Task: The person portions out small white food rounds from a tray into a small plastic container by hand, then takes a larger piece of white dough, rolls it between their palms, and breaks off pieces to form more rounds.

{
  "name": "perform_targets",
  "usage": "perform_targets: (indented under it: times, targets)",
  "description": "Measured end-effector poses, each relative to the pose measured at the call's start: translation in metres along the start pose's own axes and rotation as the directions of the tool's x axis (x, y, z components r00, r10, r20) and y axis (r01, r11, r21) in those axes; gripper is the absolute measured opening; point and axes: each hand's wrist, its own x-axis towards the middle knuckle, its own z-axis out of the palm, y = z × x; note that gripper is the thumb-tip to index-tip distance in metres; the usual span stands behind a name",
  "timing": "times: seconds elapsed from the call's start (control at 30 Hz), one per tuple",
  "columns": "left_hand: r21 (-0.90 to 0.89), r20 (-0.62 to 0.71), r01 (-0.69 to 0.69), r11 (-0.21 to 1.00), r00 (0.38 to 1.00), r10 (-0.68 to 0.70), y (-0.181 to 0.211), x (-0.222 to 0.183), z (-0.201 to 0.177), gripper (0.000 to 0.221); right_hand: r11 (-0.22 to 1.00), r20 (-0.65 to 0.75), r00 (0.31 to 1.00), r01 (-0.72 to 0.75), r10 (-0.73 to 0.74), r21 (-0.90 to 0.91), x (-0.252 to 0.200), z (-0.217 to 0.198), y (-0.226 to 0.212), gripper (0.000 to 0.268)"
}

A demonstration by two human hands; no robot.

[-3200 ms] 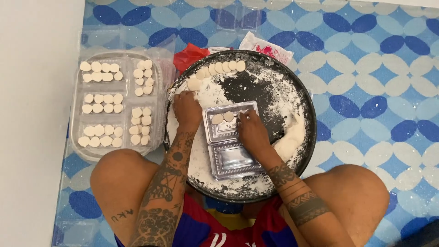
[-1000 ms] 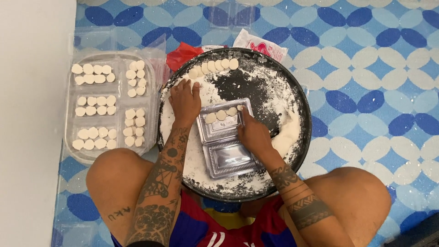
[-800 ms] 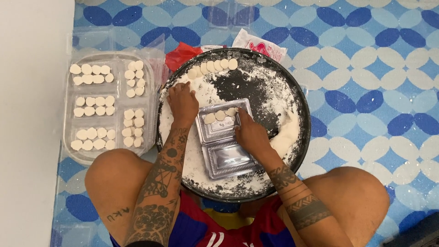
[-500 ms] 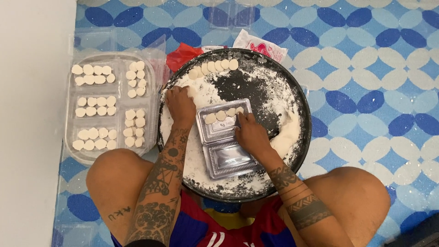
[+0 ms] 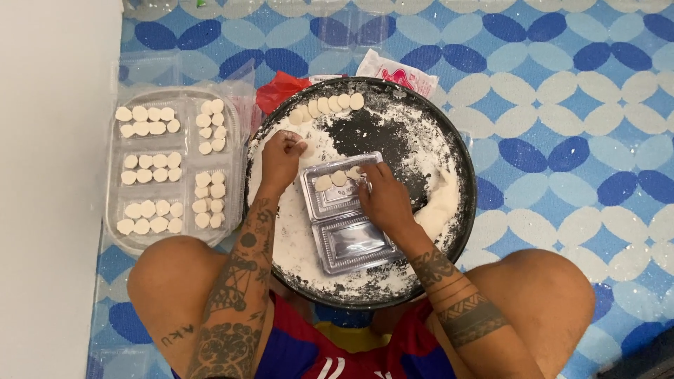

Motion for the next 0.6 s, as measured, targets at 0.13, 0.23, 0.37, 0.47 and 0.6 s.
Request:
perform_targets:
  times: [0.13, 0.23, 0.37, 0.47, 0.6]
  targets:
    - [-0.330, 0.121, 0.017, 0.944, 0.992, 0.024, 0.028, -0.021, -0.017, 0.034, 0.986, -0.118, 0.992, -0.014, 0.034, 0.168, 0.008, 0.010, 0.000, 0.024]
    - [-0.412, 0.194, 0.031, 0.911, 0.979, 0.054, 0.049, -0.039, -0.023, 0.037, 0.933, -0.088, 0.982, -0.129, 0.168, 0.336, 0.015, 0.017, -0.004, 0.023]
    - [-0.463, 0.315, 0.116, 0.879, 0.948, 0.040, 0.080, -0.070, -0.033, 0.047, 0.679, 0.086, 0.985, -0.168, 0.153, 0.715, 0.014, 0.032, -0.010, 0.034]
    - [-0.470, 0.389, 0.136, 0.872, 0.919, 0.066, 0.083, -0.076, -0.037, 0.052, 0.586, 0.043, 0.991, -0.110, 0.126, 0.803, 0.016, 0.050, 0.004, 0.021]
    - [-0.449, 0.364, 0.171, 0.877, 0.931, 0.004, 0.081, -0.077, -0.036, 0.044, 0.700, -0.067, 0.983, -0.072, 0.169, 0.711, 0.013, 0.031, -0.008, 0.017]
